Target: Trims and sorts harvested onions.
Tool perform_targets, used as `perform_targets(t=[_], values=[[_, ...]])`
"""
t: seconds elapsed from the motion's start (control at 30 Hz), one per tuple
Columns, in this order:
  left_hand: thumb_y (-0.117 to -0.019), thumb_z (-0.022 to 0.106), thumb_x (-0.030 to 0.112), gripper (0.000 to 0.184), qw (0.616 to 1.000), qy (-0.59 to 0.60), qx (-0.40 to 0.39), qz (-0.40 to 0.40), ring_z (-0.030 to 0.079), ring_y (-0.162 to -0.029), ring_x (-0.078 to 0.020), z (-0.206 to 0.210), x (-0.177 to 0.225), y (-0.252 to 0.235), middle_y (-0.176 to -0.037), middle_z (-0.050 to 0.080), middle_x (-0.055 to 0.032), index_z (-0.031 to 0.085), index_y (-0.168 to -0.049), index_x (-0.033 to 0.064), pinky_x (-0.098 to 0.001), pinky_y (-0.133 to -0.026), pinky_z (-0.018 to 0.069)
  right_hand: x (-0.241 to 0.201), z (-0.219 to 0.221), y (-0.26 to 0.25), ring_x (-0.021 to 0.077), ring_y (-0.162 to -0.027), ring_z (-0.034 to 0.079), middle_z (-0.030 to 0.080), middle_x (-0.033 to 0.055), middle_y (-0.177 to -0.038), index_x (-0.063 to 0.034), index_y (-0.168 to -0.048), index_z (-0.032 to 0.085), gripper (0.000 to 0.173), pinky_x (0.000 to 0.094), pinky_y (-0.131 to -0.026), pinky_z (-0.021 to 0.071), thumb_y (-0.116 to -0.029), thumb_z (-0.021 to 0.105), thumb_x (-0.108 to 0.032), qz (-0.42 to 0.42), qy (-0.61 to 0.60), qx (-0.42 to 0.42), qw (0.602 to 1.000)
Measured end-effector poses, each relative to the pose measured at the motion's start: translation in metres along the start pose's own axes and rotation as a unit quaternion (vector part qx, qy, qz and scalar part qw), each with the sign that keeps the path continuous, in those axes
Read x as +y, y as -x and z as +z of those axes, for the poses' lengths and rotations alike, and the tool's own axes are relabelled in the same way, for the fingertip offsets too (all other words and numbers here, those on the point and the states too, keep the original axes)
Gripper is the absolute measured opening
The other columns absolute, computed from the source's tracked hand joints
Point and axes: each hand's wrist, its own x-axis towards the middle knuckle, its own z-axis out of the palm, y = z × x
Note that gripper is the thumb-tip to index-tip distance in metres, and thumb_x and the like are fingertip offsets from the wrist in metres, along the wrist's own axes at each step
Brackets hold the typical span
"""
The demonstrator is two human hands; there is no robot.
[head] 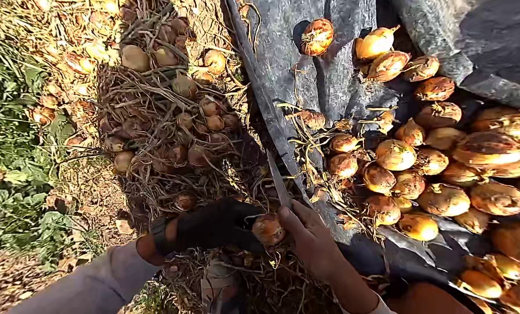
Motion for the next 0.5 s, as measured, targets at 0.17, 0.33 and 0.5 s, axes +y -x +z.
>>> perform_targets(t=[0.17,0.33,0.5], values=[[-0.0996,0.059,0.039,0.032,0.975,-0.159,0.119,0.101,0.056,-0.06,0.0004,-0.022,0.001,0.032,-0.067,0.061,0.0108,0.072,-0.078,0.0187,-0.0219,-0.055,0.047,-0.005,0.015,0.013,0.0066,-0.047,0.039,0.043,-0.0053,-0.06,-0.0174,-0.093,0.065,0.048,0.0257,-0.045,0.0379,-0.101,0.047,-0.062,0.015,-0.055,-0.057,0.997],[-0.105,0.055,0.037,0.034,0.877,-0.31,0.305,0.205,0.057,-0.062,-0.0037,-0.003,0.032,0.038,-0.07,0.061,0.008,0.071,-0.082,0.0169,-0.0258,-0.056,0.0491,-0.01,0.012,0.027,0.0058,-0.042,0.035,0.039,-0.0053,-0.055,-0.0174,-0.082,0.056,0.054,0.0238,-0.039,0.0347,-0.1023,0.038,-0.065,-0.006,-0.088,-0.054,0.995],[-0.1032,0.055,0.039,0.041,0.811,-0.346,0.453,0.13,0.054,-0.059,-0.0151,-0.009,0.039,0.044,-0.064,0.054,-0.001,0.062,-0.075,0.0101,-0.0388,-0.056,0.0462,-0.013,0.02,0.055,0.0028,-0.041,0.035,0.038,-0.0074,-0.056,-0.0182,-0.078,0.054,0.058,0.0205,-0.037,0.034,-0.1003,0.038,-0.07,-0.046,-0.143,-0.121,0.981]])
